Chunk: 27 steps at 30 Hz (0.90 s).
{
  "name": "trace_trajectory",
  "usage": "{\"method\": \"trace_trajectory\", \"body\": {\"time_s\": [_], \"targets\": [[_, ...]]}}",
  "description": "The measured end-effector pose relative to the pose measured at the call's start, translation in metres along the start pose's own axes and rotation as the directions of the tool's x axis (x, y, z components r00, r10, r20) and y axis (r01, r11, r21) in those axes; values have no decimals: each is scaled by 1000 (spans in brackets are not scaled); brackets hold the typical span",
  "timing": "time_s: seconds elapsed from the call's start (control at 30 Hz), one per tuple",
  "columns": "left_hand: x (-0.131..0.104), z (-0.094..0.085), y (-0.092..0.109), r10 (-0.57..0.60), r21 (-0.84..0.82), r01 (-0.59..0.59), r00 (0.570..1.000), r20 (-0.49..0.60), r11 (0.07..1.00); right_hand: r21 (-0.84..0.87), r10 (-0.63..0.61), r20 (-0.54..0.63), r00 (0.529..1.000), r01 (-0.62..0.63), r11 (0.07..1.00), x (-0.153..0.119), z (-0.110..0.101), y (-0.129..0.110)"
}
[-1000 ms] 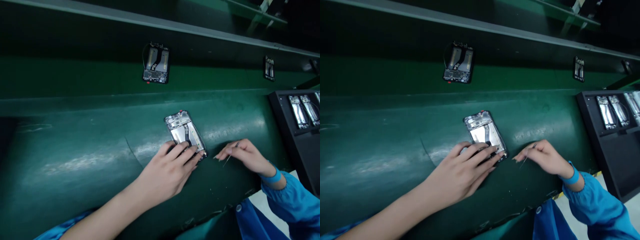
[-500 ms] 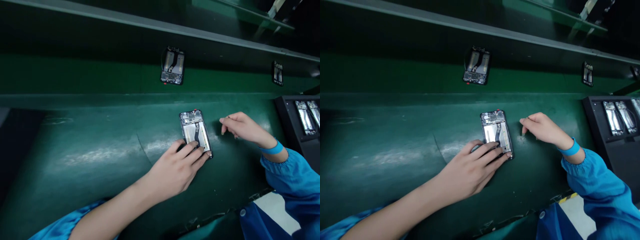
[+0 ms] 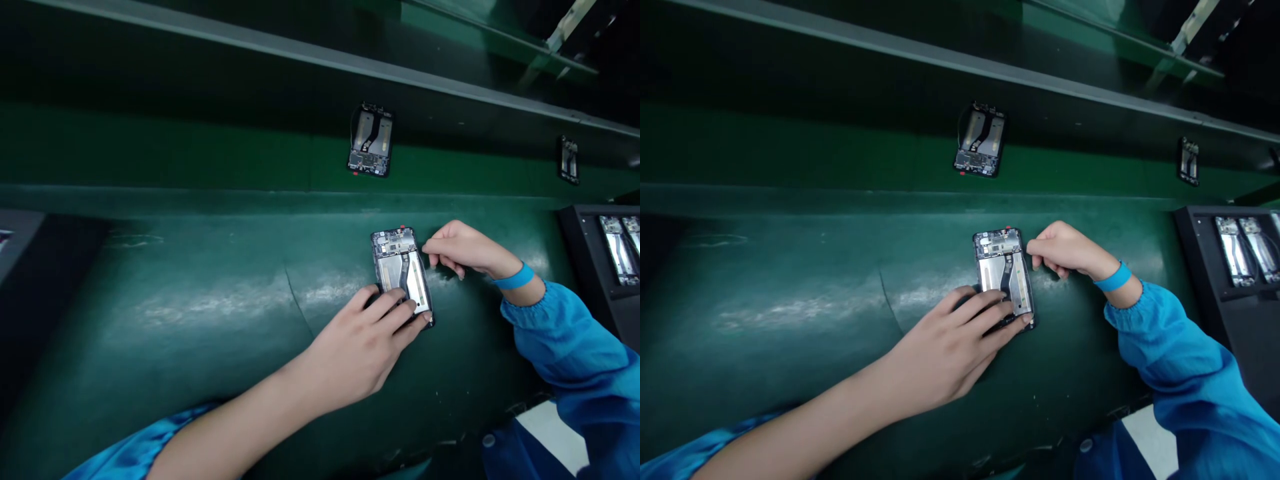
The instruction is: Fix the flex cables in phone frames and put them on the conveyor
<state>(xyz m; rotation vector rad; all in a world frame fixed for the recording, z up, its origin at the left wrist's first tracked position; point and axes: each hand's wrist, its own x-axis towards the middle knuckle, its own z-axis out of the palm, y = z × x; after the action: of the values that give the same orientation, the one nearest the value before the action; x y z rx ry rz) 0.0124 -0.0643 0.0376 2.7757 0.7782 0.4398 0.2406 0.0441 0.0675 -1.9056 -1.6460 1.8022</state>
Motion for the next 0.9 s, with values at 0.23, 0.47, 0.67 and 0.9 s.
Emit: {"method": "trace_trajectory", "body": {"time_s": [0.23, 0.47, 0.67, 0.9], "targets": [[1, -1, 1, -19, -32, 19, 1000, -11, 999, -21, -2, 42, 999, 3, 1000, 1, 1, -3], [1, 0, 0, -25, -52, 24, 1000, -19, 998, 12, -12, 50, 999, 11, 1000, -1, 2, -7], [1, 0, 0, -28, -51, 28, 1000, -12, 998, 14, -8, 50, 999, 7, 1000, -3, 3, -9], [3, -3, 1, -28, -47, 27, 999, -26, 999, 31, -28, 65, 998, 26, 999, -1, 1, -6]]}}
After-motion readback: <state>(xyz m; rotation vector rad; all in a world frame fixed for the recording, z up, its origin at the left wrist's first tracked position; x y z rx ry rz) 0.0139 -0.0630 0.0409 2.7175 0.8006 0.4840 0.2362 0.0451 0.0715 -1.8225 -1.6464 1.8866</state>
